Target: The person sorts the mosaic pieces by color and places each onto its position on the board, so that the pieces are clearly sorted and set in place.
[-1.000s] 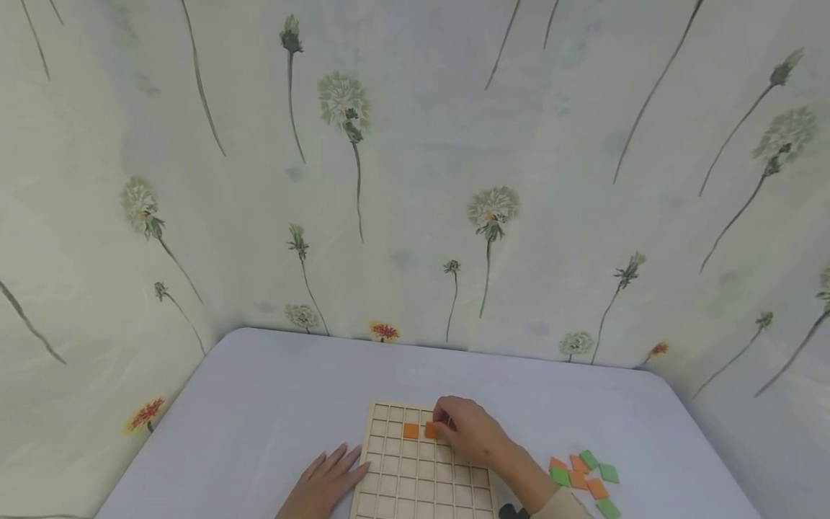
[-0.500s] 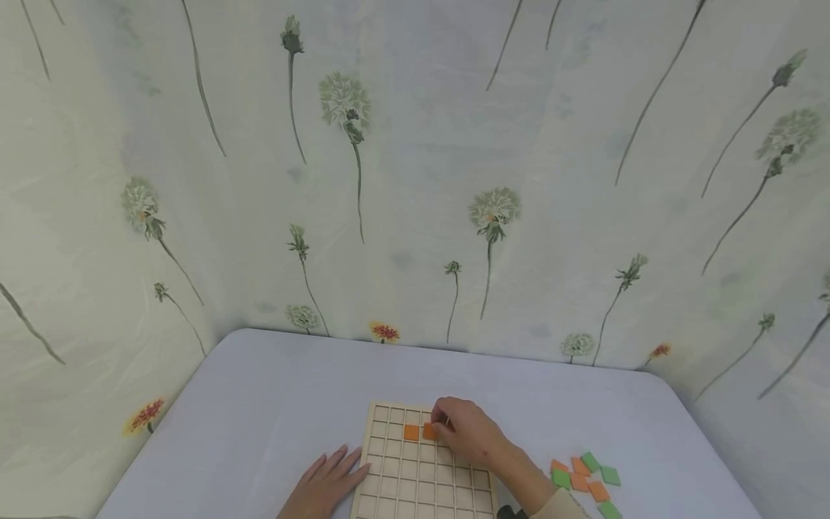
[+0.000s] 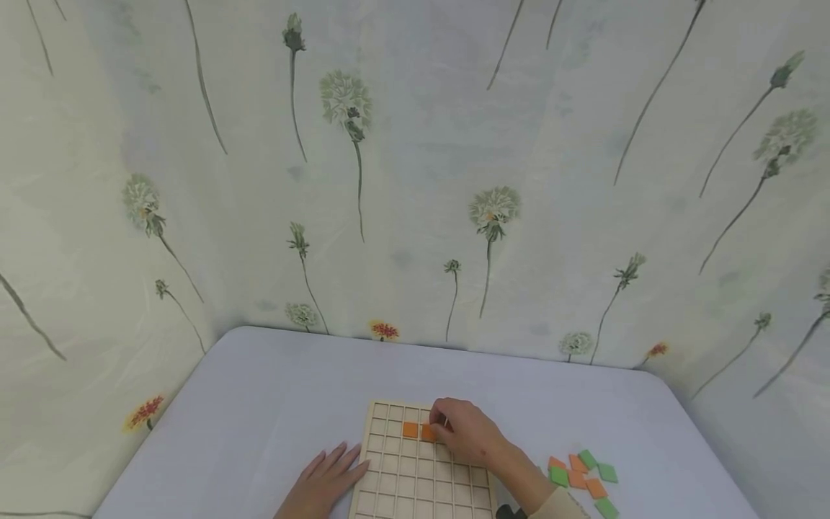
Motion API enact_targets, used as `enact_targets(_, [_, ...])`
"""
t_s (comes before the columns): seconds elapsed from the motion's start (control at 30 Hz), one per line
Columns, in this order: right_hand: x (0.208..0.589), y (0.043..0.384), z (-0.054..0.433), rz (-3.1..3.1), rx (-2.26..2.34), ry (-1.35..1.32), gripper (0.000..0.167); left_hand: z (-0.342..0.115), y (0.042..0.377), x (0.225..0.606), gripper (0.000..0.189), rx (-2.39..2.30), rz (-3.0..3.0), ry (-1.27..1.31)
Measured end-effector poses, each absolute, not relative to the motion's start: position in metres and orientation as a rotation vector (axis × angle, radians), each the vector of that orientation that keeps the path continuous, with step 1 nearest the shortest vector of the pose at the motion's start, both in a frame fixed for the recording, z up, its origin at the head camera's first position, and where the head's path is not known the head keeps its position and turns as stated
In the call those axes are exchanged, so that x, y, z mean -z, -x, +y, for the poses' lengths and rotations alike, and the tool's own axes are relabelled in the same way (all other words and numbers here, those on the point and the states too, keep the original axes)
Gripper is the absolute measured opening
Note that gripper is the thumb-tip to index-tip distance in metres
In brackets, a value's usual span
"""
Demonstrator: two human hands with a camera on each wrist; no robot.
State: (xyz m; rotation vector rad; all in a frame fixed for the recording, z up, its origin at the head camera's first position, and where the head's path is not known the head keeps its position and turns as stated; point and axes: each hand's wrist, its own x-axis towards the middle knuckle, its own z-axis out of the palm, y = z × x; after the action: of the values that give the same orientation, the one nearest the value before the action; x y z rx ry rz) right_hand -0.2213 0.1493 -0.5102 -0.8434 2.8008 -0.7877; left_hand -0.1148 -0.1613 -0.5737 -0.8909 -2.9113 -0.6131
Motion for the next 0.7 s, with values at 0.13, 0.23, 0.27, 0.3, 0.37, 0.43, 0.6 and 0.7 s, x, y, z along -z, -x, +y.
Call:
enact_targets(0.13, [0.5107,0.2211,0.1494,2.8,0.783,0.844,0.009,-0.1609,0.1139,0.5722,0.1,0.638,-2.905,0.89])
enact_targets(0.23, [0.5109,0.2214,0.1489,2.799,0.789,0.851,0.01,-0.1608,0.1136,0.5716,0.101,0.636,-2.899,0.894])
enact_targets(0.27, [0.5109,0.2217,0.1485,2.799,0.792,0.853,0.01,-0.1609,0.1135,0.5716,0.102,0.63,-2.896,0.895])
enact_targets(0.3, [0.511,0.2219,0.1482,2.798,0.795,0.855,0.01,-0.161,0.1135,0.5718,0.102,0.626,-2.891,0.897])
enact_targets(0.37, [0.5107,0.2219,0.1475,2.797,0.803,0.861,0.01,-0.1611,0.1133,0.5724,0.102,0.615,-2.877,0.899])
enact_targets(0.43, [0.5106,0.2218,0.1471,2.798,0.808,0.863,0.01,-0.1612,0.113,0.5733,0.102,0.604,-2.864,0.9])
enact_targets(0.6, [0.5113,0.2214,0.1467,2.814,0.802,0.837,0.011,-0.162,0.1126,0.575,0.1,0.596,-2.848,0.904])
enact_targets(0.7, [0.5111,0.2213,0.1463,2.824,0.788,0.825,0.011,-0.1624,0.1126,0.5753,0.1,0.615,-2.85,0.903])
